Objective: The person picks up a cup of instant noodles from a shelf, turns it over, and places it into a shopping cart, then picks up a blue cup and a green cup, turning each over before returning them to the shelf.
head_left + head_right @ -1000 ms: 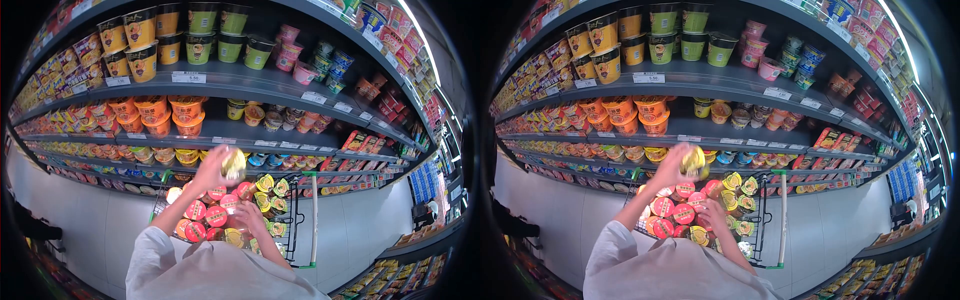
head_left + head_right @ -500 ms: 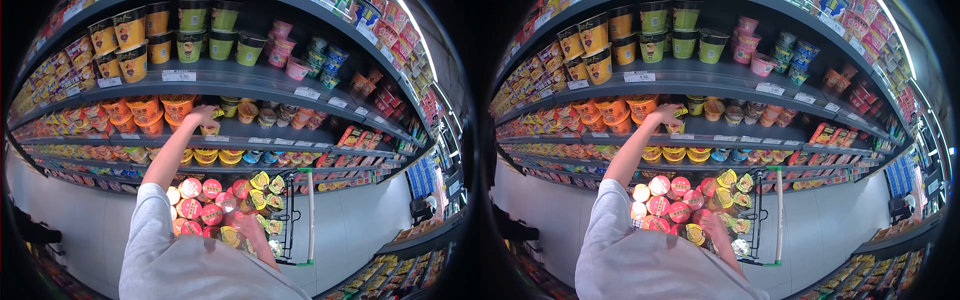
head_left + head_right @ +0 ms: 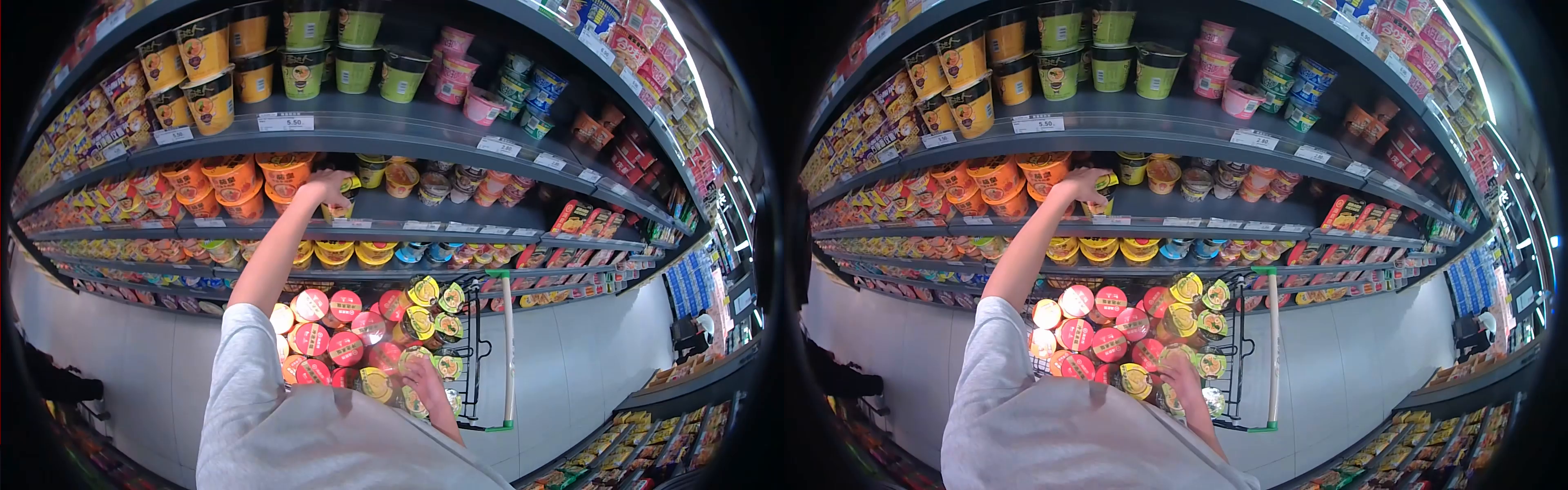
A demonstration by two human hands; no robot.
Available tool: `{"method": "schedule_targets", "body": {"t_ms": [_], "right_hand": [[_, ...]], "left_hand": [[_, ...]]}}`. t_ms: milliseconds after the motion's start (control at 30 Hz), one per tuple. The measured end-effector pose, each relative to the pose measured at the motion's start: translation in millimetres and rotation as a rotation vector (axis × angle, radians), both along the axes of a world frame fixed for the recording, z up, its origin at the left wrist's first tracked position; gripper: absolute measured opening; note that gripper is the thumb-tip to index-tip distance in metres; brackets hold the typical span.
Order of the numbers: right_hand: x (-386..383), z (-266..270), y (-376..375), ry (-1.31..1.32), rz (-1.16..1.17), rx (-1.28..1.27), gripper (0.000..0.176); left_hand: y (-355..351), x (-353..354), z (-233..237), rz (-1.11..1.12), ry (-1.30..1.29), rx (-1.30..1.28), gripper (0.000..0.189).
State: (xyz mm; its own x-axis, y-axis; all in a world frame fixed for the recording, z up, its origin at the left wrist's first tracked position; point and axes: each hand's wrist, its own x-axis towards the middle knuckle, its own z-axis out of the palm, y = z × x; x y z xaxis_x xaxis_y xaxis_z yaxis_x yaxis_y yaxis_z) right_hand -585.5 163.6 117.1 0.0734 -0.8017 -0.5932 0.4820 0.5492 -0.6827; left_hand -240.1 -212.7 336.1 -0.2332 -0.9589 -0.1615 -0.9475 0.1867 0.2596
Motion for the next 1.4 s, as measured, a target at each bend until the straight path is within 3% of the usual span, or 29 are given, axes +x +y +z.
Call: {"method": "schedule_targets", "body": {"t_ms": [133,233,300,367,433,500,567,633,700,767,867,933,967,1100,1233,1333,1400], "right_hand": [[3.6,-1.9,-1.1,0.022,-0.005,0.002,0.051],[5.9,-2.0,1.9,0.093,-0.009,0.012,0.049],[3.6,-5.2,2.6,0.169,-0.028,-0.009,0.046],[-10.1,-18.7,6.1,0.253,-0.067,-0.052,0.043],[-32.1,-29.5,4.5,0.332,-0.172,-0.088,0.032],[-60.0,-40.0,4.9,0.439,-0.308,-0.249,0.024],[-100.1,-50.8,8.3,0.562,-0.459,-0.294,0.018],[-132.4,-47.6,14.3,0.749,-0.588,-0.251,0.015],[-163.4,-58.3,27.2,1.001,-0.635,-0.239,0.016],[-181.1,-73.8,38.1,1.309,-0.64,-0.249,0.021],[-176.5,-95.8,43.8,1.729,-0.461,-0.167,0.03],[-173.2,-113.8,28.6,1.595,-0.491,-0.096,0.039],[-173.4,-122.0,20.1,1.526,-0.499,-0.064,0.043],[-166.5,-100.3,1.8,1.379,-0.059,0.031,0.044],[-181.9,-124.0,9.7,1.381,-0.032,-0.128,0.039],[-186.8,-131.3,9.6,1.067,-0.124,-0.175,0.028],[-187.1,-126.4,8.7,1.018,-0.111,-0.12,0.028]], "left_hand": [[5.2,-1.8,3.5,0.01,-0.026,-0.014,0.1],[30.6,-18.1,5.7,0.012,-0.245,-0.226,0.095],[71.0,-33.7,-6.7,-0.15,0.029,-0.627,0.08],[115.0,-51.0,-28.4,-0.359,0.336,-0.727,0.066],[165.9,-61.7,-68.9,-0.481,0.513,-0.595,0.06],[218.9,-60.4,-110.8,-0.414,0.695,-0.279,0.055],[269.1,-47.0,-171.4,-0.103,0.749,0.017,0.046],[322.3,-26.4,-228.3,0.026,0.646,-0.178,0.039],[376.2,-6.4,-289.1,0.294,0.58,0.042,0.034],[424.4,19.8,-373.9,0.348,0.715,0.19,0.03],[464.2,17.6,-373.7,0.586,0.759,0.317,0.031],[463.6,16.7,-388.3,0.691,0.859,0.29,0.034],[459.1,18.1,-388.0,0.643,0.791,0.281,0.036],[444.2,15.5,-350.4,0.45,0.573,0.353,0.038],[434.7,17.4,-350.7,0.246,0.536,0.417,0.029],[430.2,17.5,-362.0,0.174,0.656,0.428,0.025],[430.5,17.8,-365.8,0.161,0.7,0.464,0.024]]}}
